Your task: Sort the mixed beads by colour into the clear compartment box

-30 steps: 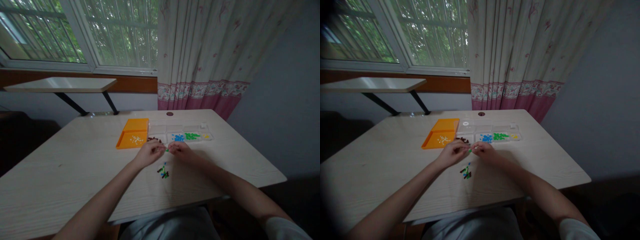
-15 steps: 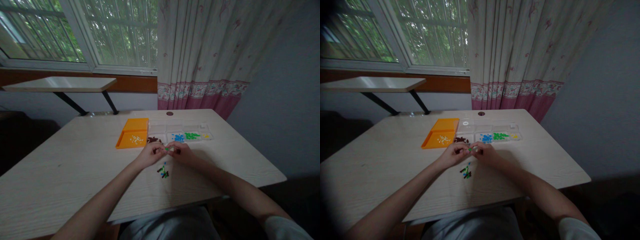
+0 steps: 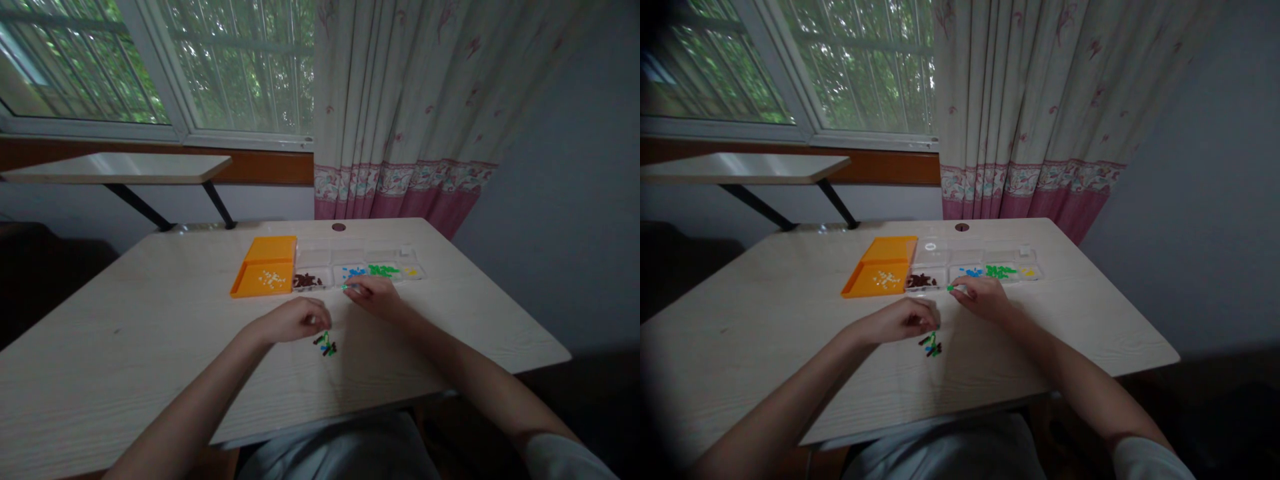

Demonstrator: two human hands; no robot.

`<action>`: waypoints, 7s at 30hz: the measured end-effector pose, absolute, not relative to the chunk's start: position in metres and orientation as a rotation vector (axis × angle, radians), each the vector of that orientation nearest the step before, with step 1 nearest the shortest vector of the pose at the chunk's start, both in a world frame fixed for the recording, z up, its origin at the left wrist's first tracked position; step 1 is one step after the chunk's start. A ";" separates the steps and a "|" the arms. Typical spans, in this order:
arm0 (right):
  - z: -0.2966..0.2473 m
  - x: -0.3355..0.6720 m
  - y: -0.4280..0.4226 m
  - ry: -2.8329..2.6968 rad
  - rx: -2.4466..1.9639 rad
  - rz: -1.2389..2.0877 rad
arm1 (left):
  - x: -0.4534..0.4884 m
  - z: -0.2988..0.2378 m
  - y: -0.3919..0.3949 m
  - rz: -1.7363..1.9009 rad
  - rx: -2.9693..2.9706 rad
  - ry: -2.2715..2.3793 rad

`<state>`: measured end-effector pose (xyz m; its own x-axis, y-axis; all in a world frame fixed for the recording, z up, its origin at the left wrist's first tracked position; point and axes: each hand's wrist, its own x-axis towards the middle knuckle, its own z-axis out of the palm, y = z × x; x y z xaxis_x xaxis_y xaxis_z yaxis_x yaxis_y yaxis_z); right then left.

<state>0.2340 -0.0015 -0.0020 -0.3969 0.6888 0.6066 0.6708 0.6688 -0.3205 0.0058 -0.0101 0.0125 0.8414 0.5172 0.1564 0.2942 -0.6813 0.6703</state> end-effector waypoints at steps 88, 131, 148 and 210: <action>0.028 0.306 0.037 -2.373 -1.874 -0.140 | 0.005 0.004 -0.008 0.289 2.835 1.026; 0.000 0.225 -0.010 -2.384 -0.929 0.114 | 0.027 -0.004 -0.005 0.658 1.798 0.885; 0.014 0.240 -0.003 -1.962 -0.785 -0.318 | -0.001 0.008 -0.009 0.083 2.271 0.771; 0.009 0.211 -0.027 -2.649 -0.969 0.676 | 0.000 0.025 -0.009 1.252 2.389 1.242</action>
